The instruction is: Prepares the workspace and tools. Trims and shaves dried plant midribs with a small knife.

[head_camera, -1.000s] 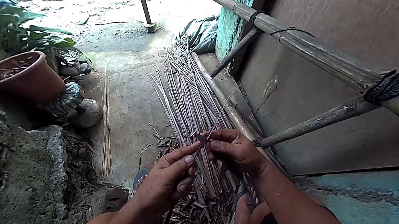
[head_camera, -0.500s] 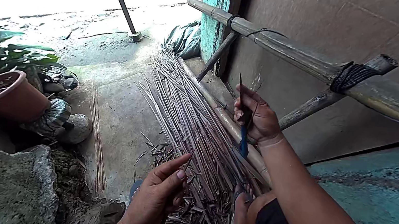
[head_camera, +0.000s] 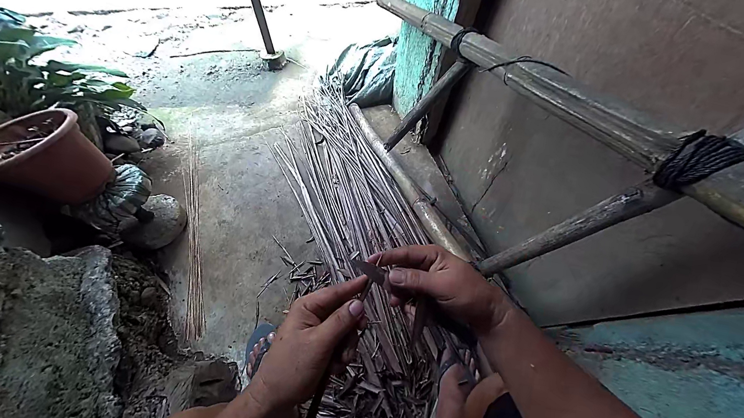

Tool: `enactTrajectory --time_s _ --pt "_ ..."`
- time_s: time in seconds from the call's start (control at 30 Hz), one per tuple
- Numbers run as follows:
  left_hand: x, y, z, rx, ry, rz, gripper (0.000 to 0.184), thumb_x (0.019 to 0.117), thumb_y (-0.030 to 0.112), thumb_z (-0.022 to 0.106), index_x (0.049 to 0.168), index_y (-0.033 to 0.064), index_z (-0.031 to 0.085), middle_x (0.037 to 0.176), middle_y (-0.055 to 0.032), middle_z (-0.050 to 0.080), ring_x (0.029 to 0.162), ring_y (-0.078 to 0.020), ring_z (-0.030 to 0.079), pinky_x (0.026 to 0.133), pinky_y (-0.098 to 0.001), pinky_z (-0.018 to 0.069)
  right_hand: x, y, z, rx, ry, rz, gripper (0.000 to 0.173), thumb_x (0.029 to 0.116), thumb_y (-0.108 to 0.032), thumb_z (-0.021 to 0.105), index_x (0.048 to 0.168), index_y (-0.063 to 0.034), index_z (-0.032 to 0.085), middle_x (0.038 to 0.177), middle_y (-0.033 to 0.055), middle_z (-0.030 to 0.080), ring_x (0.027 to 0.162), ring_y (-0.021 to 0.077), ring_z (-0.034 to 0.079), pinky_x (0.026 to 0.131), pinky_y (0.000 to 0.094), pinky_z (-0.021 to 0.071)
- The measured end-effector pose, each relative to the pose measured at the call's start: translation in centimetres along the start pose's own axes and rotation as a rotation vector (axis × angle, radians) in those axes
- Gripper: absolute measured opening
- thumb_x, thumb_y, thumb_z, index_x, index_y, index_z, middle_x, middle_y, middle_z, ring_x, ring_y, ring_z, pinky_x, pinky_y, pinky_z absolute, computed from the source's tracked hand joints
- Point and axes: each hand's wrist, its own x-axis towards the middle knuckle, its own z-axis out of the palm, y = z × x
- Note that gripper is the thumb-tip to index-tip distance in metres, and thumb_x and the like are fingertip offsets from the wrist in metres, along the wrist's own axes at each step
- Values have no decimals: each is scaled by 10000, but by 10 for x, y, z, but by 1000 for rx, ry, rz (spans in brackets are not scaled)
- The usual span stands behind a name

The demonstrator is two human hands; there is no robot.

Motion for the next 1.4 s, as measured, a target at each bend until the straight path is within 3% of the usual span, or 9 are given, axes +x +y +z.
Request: enactTrajectory --time_s 0.1,0.23,0.37,0.47,0.6,0.73,0.9,1.03,1.4 --pt "-1 1 0 18 -7 3 378 1051 106 545 1414 14 597 788 -64 633 506 -67 502 448 -191 443 2 -5 -4 -16 95 -10 285 1049 -145 549 1280 -41 678 841 31 711 643 88 650 533 231 542" --pt "-4 1 1 64 -17 -14 366 1047 116 559 1400 42 621 736 -54 616 489 -75 493 427 -203 427 6 -17 -14 61 375 -39 289 1063 -112 503 1294 -46 663 831 54 692 605 79 624 523 207 529" --pt "-3 -1 -1 48 -7 -10 382 1049 108 550 1420 33 600 775 -72 638 500 -80 512 436 -204 445 -2 -19 -18 33 225 14 364 1049 -146 488 1392 -85 594 816 26 667 619 76 620 533 218 530" --pt "-1 -1 0 52 17 -24 372 1043 109 564 1403 30 614 804 -86 655 512 -94 537 449 -219 474 -2 -10 -4 18 76 58 342 1047 -145 514 1363 -65 616 819 20 679 626 85 630 518 229 532" --pt "-2 -4 2 24 3 -67 340 1045 102 547 1359 -13 609 862 -109 673 579 -137 620 491 -254 547 6 -8 -5 70 251 13 295 1052 -118 502 1294 -48 655 812 38 683 615 85 629 526 217 530" --pt "-4 -4 1 -1 14 -116 302 1076 126 487 1272 -40 646 850 -122 692 569 -127 635 487 -244 550 11 -12 -12 102 433 -17 306 1078 -115 474 1338 -68 628 813 79 681 582 95 619 501 211 521" --pt "-3 0 -1 -146 -33 -146 305 1095 156 438 1195 -30 658 755 -64 647 506 -67 564 455 -193 491 2 0 3 32 83 89 270 1047 -172 520 1266 -63 638 826 8 691 633 76 640 525 226 536" --pt "-3 2 -1 -273 -121 -162 272 1089 195 474 1089 10 674 710 -40 624 475 -35 531 441 -160 461 1 10 10 22 -136 32 275 1045 -174 560 1260 -55 686 899 44 723 670 75 648 549 225 542" --pt "-3 5 -1 -325 -130 -185 263 1083 193 499 1156 11 674 705 -13 599 473 -14 503 434 -147 440 6 12 -2 -82 -33 -164 278 1034 -112 580 1272 -14 685 835 27 725 661 64 650 572 218 546"
